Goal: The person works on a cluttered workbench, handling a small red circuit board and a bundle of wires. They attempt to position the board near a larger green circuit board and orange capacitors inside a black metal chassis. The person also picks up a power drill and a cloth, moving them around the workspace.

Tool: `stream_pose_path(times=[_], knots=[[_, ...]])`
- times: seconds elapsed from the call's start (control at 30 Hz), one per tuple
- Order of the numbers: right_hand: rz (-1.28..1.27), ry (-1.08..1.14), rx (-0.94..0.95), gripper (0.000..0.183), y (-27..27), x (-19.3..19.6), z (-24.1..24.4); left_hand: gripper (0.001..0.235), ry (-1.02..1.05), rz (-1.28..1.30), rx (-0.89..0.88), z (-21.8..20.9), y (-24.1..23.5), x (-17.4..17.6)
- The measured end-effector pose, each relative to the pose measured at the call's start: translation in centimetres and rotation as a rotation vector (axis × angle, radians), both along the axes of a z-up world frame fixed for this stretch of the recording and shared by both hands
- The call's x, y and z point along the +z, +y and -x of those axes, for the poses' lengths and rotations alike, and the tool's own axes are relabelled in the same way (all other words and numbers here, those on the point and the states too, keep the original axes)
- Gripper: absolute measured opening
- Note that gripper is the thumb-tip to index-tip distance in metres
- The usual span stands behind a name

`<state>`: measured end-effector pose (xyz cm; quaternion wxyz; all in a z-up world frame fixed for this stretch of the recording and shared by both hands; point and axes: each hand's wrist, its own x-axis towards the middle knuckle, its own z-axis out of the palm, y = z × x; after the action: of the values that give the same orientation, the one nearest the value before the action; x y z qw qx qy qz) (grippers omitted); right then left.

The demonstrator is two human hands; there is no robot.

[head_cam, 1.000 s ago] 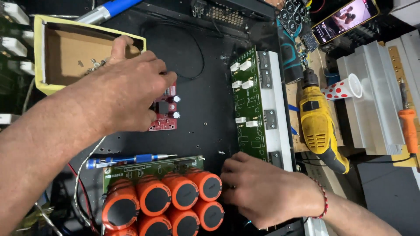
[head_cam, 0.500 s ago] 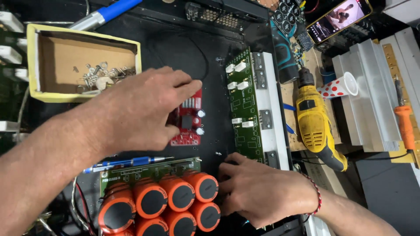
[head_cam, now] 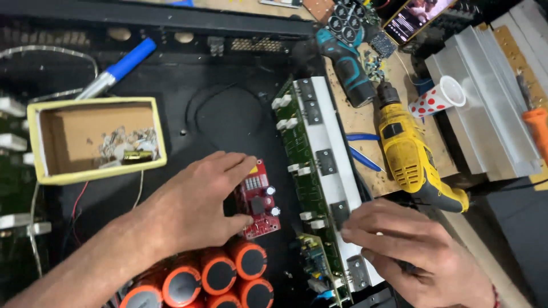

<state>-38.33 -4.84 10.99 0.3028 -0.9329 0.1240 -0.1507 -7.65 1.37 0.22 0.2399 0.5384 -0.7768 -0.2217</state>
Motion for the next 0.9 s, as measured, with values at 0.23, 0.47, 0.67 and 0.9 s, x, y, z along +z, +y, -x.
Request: stream_pose_path(times=[0.23, 0.47, 0.67, 0.9], knots=[[0.011, -0.333, -0.35, 0.015, 1.4, -3.5, 2.0, 0.096, 0.031, -0.204, 0.104, 3.0, -0.1, 2.8], [0.048, -0.441, -0.238, 0.025, 0.9, -6.1, 3.5, 0.103, -0.063, -0.414, 0.106, 4.4, -0.5, 3.1], [0.076, -0.448, -0.286, 0.026, 1.4, -6.6, 3.3, 0.107, -0.262, -0.672, 0.089, 6.9, -1.7, 6.8], [0.082, -0.442, -0.349, 0.027, 1.8, -7.4, 3.7, 0.108, -0.231, -0.984, 0.117, 8.2, -3.0, 7.7]])
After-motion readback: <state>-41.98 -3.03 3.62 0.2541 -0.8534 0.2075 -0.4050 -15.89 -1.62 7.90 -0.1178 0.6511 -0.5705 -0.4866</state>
